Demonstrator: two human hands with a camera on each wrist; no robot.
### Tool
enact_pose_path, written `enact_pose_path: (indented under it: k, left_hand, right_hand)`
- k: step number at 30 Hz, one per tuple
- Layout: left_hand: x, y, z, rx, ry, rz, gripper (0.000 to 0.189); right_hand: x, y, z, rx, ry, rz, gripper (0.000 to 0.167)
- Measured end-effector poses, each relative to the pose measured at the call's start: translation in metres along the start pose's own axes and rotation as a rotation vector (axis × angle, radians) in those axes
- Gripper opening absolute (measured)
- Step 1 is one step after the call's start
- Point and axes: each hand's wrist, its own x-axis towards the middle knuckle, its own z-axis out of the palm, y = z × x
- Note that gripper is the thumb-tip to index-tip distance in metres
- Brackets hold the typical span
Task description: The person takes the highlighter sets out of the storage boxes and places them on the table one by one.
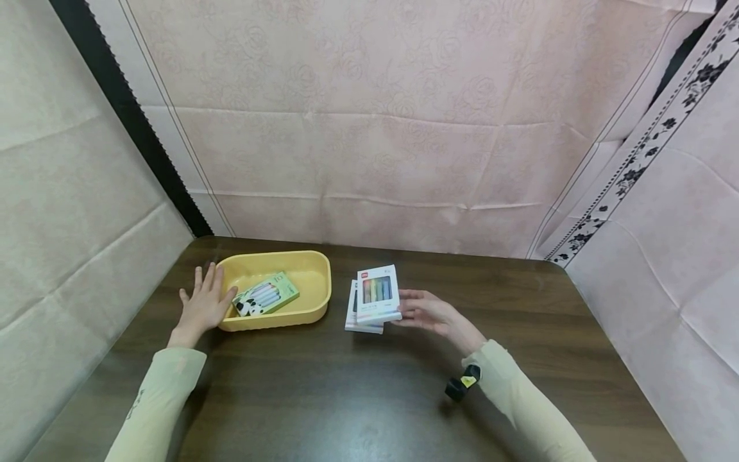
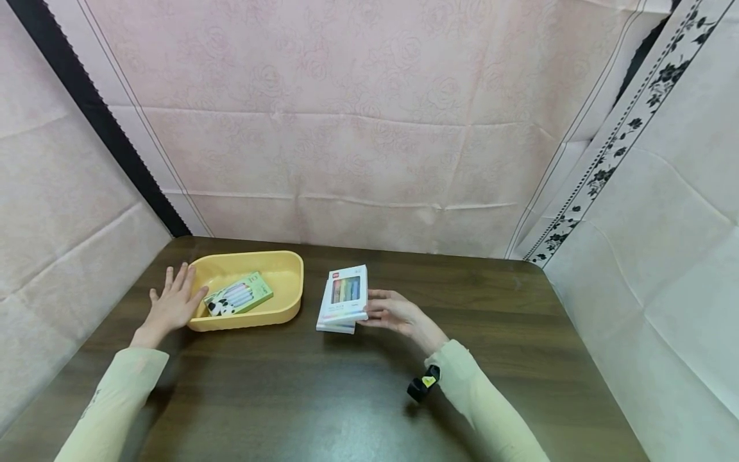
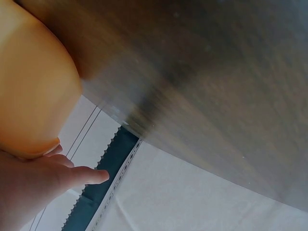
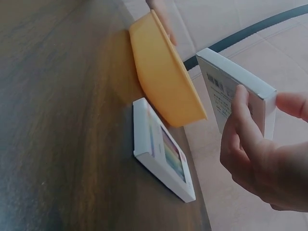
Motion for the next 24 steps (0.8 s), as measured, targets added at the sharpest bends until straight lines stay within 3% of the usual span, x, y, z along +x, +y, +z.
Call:
enact_pose_path:
  k: [7,24]
  left_hand:
    - [0.000,0.000,0.000,0.005,-0.005,-0.011,0.071]
    - [0.000,-0.001,0.001,-0.001,-0.008,-0.010,0.071]
  right_hand:
    - [0.000,0.005,-0.007,-0.005,-0.003,0.013,0.059]
    - [-0.007,0.006,-0.027,-0.036,0.101,-0.003,0.060]
